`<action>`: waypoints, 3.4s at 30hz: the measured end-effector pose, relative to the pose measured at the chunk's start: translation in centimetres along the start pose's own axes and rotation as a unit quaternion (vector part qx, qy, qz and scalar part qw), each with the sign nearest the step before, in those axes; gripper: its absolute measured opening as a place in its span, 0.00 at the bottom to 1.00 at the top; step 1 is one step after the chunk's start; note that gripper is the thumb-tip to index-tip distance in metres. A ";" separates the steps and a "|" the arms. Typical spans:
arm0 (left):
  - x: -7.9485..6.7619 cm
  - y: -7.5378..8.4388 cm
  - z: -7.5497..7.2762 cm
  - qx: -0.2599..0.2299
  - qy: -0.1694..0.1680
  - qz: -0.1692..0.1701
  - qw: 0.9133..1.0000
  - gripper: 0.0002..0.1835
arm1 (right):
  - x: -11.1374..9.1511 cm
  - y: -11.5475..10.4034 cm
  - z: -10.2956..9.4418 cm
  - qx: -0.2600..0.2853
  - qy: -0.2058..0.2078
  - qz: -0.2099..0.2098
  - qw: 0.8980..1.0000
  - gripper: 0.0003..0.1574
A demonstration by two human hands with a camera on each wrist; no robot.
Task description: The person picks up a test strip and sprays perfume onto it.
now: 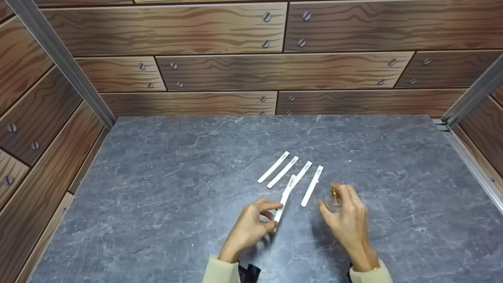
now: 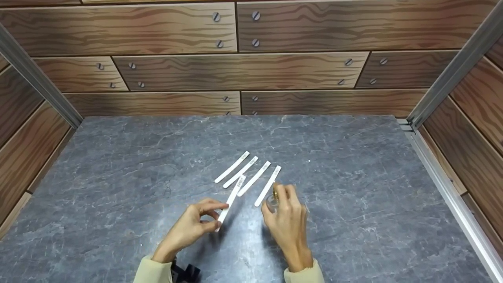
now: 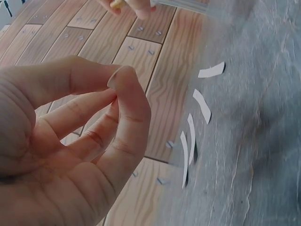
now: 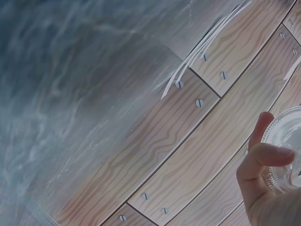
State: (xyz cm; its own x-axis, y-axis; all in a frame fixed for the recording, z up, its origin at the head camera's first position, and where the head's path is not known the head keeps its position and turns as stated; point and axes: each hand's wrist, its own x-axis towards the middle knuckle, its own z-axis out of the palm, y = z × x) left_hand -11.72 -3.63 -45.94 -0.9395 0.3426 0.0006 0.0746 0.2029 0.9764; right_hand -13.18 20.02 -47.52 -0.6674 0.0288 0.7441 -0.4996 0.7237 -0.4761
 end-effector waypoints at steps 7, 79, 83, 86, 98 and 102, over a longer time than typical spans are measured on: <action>0.1 0.3 0.3 0.009 -0.010 -0.001 1.000 0.24 | 0.1 0.1 0.1 -0.003 -0.002 -0.015 1.000 0.28; -0.3 0.6 0.6 0.019 -0.013 -0.002 1.000 0.26 | 0.0 -0.4 -0.3 -0.020 0.011 0.002 1.000 0.26; -0.3 0.7 0.6 0.020 -0.013 0.002 1.000 0.26 | 0.0 -0.3 -0.2 -0.018 0.011 0.003 1.000 0.25; -0.3 0.7 0.5 0.021 -0.013 0.005 1.000 0.26 | 0.1 -0.2 -0.2 -0.013 0.012 0.003 1.000 0.25; -0.2 0.6 0.4 0.022 -0.014 0.010 1.000 0.25 | 0.0 -0.1 -0.2 -0.016 0.011 -0.011 1.000 0.23; -0.2 0.6 0.4 0.020 -0.014 0.008 1.000 0.26 | 0.0 -0.1 -0.2 -0.021 0.013 -0.004 1.000 0.24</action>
State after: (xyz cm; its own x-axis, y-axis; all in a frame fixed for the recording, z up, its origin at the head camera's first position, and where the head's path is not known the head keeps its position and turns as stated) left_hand -11.34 -3.20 -45.47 -0.9282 0.3720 0.0093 0.1030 0.2328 0.9671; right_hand -13.02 20.11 -47.39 -0.6482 0.0413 0.7603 -0.4805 0.7524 -0.4505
